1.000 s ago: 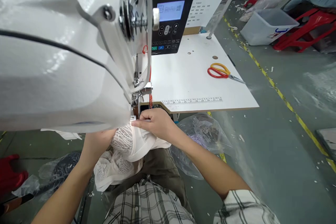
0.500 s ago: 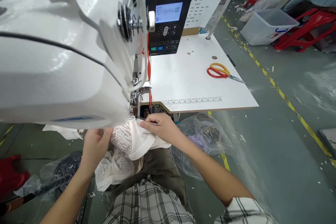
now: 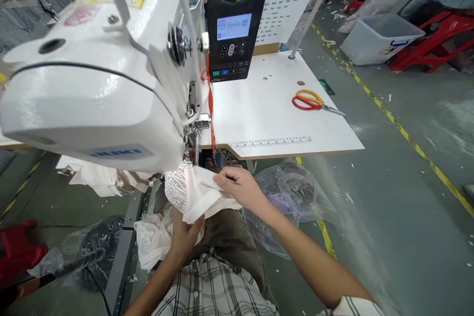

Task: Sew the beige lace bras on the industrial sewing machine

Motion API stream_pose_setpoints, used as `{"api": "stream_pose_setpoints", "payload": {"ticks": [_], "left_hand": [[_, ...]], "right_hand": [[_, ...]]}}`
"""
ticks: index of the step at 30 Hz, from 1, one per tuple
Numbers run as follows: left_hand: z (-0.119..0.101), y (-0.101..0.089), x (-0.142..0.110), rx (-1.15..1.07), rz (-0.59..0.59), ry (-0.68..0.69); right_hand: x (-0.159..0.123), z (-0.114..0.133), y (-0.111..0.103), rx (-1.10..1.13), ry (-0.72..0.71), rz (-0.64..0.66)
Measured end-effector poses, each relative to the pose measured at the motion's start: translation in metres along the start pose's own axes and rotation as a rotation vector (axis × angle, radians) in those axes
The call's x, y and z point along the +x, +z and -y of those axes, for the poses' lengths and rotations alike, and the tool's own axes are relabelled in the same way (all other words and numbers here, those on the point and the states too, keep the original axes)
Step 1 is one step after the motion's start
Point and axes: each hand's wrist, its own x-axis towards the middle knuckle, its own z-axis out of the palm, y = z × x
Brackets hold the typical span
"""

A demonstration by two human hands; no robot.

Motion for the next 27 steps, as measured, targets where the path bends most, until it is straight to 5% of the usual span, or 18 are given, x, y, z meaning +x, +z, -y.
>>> {"api": "stream_pose_setpoints", "payload": {"ticks": [4,8,11,13,15,17,20,24,27], "left_hand": [[0.022,0.009,0.005,0.066,-0.006,0.036],[0.043,-0.026,0.019,0.174,0.02,0.073],[0.045,-0.055,0.028,0.379,-0.128,0.227],[0.038,-0.058,0.031,0.503,-0.231,0.353],[0.031,-0.046,0.029,0.572,-0.136,0.416],[0.029,-0.033,0.023,0.588,0.133,0.402],[0.046,-0.038,0.007,0.618,0.335,0.14],[0.091,-0.1,-0.026,0.823,0.12,-0.341],[0.111,-0.138,-0.052,0.893,0.125,-0.53]], "right_hand": [[-0.004,0.0,0.007,0.053,-0.024,0.007],[-0.01,0.009,-0.002,-0.029,-0.005,0.081],[-0.02,0.007,-0.027,-0.173,0.059,0.109],[-0.029,-0.007,-0.05,-0.316,0.149,0.106],[-0.037,-0.033,-0.072,-0.524,0.261,0.119],[-0.044,-0.064,-0.087,-0.766,0.377,0.142],[-0.048,-0.105,-0.084,-0.982,0.415,0.132],[-0.038,-0.115,-0.029,-0.779,0.206,0.114],[-0.026,-0.09,0.03,-0.494,0.092,0.268]]}}
